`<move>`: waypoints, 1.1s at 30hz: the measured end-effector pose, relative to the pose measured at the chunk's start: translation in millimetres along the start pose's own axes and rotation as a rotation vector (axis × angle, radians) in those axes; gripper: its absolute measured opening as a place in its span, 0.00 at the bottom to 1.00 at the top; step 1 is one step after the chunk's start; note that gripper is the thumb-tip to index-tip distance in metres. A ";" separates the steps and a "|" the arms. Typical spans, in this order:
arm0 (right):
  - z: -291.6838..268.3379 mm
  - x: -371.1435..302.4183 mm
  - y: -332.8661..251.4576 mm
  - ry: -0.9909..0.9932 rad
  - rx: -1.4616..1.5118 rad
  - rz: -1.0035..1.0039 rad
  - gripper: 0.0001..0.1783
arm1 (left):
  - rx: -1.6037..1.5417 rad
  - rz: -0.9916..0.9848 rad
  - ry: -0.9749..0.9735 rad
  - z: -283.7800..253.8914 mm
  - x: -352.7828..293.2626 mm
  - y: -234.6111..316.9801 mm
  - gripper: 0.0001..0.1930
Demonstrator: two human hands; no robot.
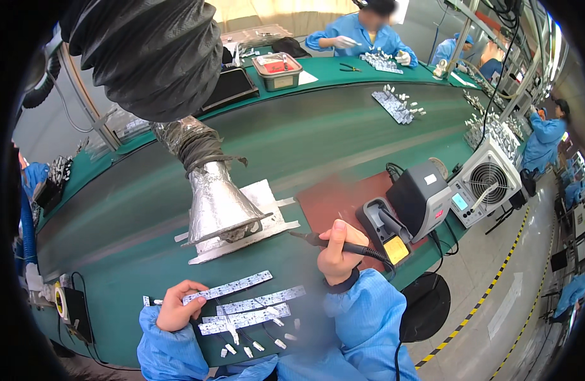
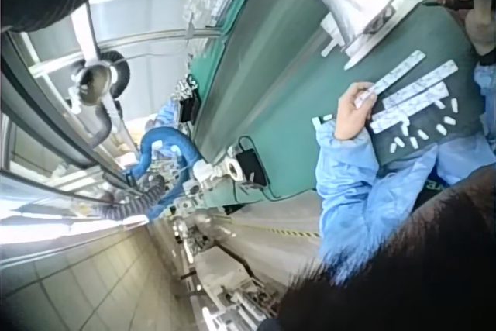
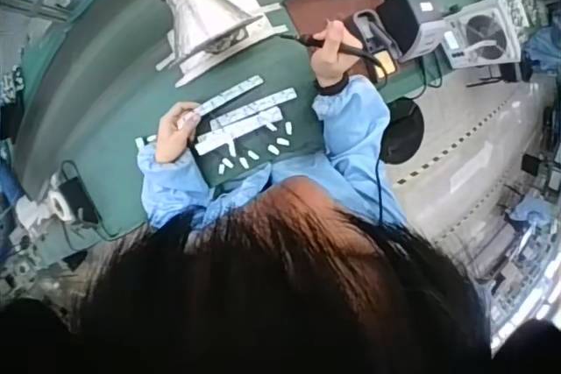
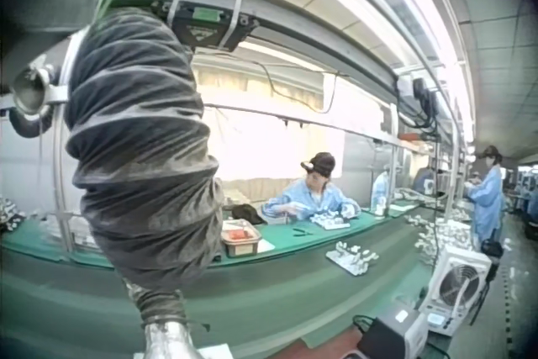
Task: Soldering electronic components onto small circuit board strips at an assembly station.
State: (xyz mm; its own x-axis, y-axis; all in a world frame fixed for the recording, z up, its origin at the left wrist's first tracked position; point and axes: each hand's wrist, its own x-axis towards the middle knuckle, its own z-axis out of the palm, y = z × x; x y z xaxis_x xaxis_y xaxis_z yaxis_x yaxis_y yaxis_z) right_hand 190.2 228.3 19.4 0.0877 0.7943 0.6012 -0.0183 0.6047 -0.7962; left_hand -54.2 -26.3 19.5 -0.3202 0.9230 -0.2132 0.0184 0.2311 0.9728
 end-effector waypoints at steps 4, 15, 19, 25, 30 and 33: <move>1.4 1.1 0.8 0.023 0.008 -0.038 0.27 | 0.093 -0.107 -0.059 -7.0 -0.3 10.2 0.11; 3.9 -3.4 -9.2 0.036 0.036 -0.035 0.28 | 0.246 -0.100 -0.090 2.4 -5.6 16.1 0.18; 6.8 -9.5 3.5 0.061 0.113 -0.074 0.27 | 0.269 0.040 -0.018 13.4 5.1 3.3 0.18; 10.8 -10.3 -17.5 0.009 0.191 -0.151 0.27 | 0.275 0.143 -0.029 18.3 20.0 -7.2 0.19; 14.4 -28.9 -32.6 -0.281 0.200 -0.315 0.27 | 0.303 0.152 -0.009 24.3 16.8 -1.9 0.18; 28.6 -47.4 -48.0 -0.375 0.324 -0.415 0.24 | 0.329 0.193 0.028 28.1 14.6 -8.3 0.18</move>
State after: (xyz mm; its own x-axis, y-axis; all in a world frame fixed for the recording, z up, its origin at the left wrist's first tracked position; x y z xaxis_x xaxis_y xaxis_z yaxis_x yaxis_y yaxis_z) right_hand 158.4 163.4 31.1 -0.2012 0.4219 0.8840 -0.3630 0.8062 -0.4673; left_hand -32.5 -6.0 5.8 -0.3069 0.9515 -0.0219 0.3822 0.1442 0.9128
